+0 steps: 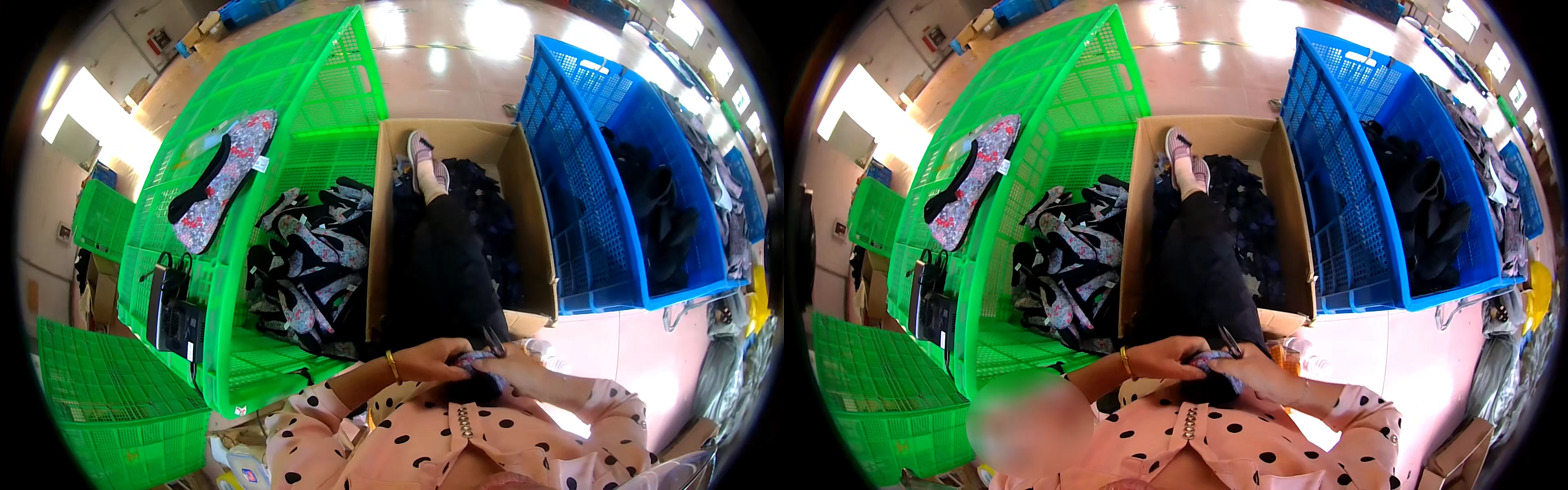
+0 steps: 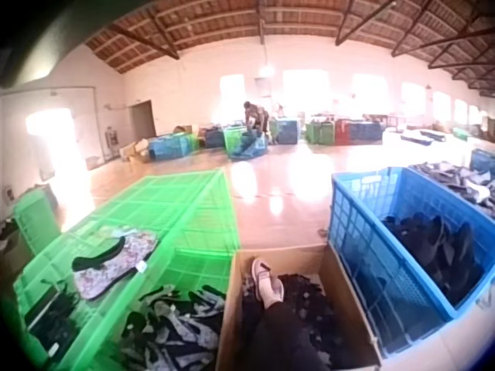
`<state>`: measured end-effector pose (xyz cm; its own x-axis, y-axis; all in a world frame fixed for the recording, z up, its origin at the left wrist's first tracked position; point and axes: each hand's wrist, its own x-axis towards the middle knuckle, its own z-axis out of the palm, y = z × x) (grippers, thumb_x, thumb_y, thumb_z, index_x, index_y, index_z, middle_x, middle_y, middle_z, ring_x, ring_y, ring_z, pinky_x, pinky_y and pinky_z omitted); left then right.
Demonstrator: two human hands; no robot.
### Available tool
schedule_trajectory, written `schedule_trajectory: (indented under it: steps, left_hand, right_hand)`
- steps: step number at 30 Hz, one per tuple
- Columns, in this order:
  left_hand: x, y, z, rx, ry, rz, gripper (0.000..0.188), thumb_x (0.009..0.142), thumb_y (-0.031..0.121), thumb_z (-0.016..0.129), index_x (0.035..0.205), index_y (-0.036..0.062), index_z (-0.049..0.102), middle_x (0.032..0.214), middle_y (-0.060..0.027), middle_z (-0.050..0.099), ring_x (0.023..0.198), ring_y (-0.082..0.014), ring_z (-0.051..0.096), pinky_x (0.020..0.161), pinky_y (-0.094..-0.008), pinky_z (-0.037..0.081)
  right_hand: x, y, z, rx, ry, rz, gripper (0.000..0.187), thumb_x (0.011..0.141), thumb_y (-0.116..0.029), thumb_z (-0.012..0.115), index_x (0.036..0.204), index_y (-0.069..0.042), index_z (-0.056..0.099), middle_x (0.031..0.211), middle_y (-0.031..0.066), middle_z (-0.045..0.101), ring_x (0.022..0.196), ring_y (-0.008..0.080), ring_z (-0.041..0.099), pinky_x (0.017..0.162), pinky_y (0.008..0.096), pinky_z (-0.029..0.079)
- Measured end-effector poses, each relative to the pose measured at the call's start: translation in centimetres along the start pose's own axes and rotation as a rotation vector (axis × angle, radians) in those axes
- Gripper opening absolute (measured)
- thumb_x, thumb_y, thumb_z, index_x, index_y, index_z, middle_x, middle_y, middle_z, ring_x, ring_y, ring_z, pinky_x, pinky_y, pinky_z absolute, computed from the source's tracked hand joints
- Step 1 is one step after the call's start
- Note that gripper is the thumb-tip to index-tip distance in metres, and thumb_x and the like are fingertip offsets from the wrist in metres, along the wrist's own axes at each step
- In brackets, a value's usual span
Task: The person uses a small pair of scissors to trim loose threads and excess fabric from the edges of black and floral-patterned slippers. They handle the slippers one by one, picking them from a cardboard box, cutting the threads, and placing the finished items into a green plastic basket.
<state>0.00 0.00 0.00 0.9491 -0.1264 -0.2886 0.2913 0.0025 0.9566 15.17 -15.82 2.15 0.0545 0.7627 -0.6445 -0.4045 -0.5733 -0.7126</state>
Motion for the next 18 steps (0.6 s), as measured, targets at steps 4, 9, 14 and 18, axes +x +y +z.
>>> schedule_trajectory:
  steps: [4,9,14,18]
  left_hand:
    - [2.7,-2.1,-2.1,0.151,0.322,0.003,0.023,0.083,0.017,0.069,0.094,0.0006,0.056,0.079,-0.0102,0.057,0.073,-0.0163,0.055,0.067,-0.0306,0.046]
    - [5.2,-5.8,-6.1,0.302,0.621,-0.056,0.021,0.077,0.01,0.067,0.092,0.0004,0.055,0.08,-0.0162,0.061,0.074,-0.0263,0.061,0.068,-0.0351,0.048]
    - [9.1,-7.1,-10.3,0.562,0.838,-0.01,0.018,0.077,0.005,0.066,0.088,0.004,0.051,0.079,-0.0245,0.063,0.08,-0.0443,0.062,0.069,-0.0491,0.05]
    - [10.3,-9.2,-11.5,0.633,0.871,-0.021,0.018,0.076,0.003,0.066,0.088,0.005,0.052,0.077,-0.0224,0.064,0.077,-0.0424,0.063,0.067,-0.0488,0.05]
  right_hand:
    - [5.1,-1.8,-2.0,-0.081,0.044,0.067,0.019,0.084,-0.022,0.073,0.087,-0.003,0.069,0.071,-0.002,0.062,0.058,0.0037,0.05,0.05,0.0202,0.035]
    - [12.5,-2.2,-2.9,-0.253,0.122,-0.056,0.022,0.082,-0.021,0.073,0.071,-0.005,0.064,0.062,-0.0017,0.055,0.053,0.0047,0.046,0.046,0.0249,0.034]
    - [18.6,-2.3,-4.6,-0.834,0.424,-0.577,0.022,0.075,-0.024,0.071,0.077,-0.004,0.064,0.073,0.0206,0.063,0.071,0.038,0.063,0.063,0.0453,0.049]
    - [18.8,-3.6,-5.7,-0.939,0.296,-0.562,0.029,0.074,-0.031,0.074,0.082,-0.006,0.063,0.076,0.02,0.063,0.073,0.041,0.062,0.064,0.0453,0.049]
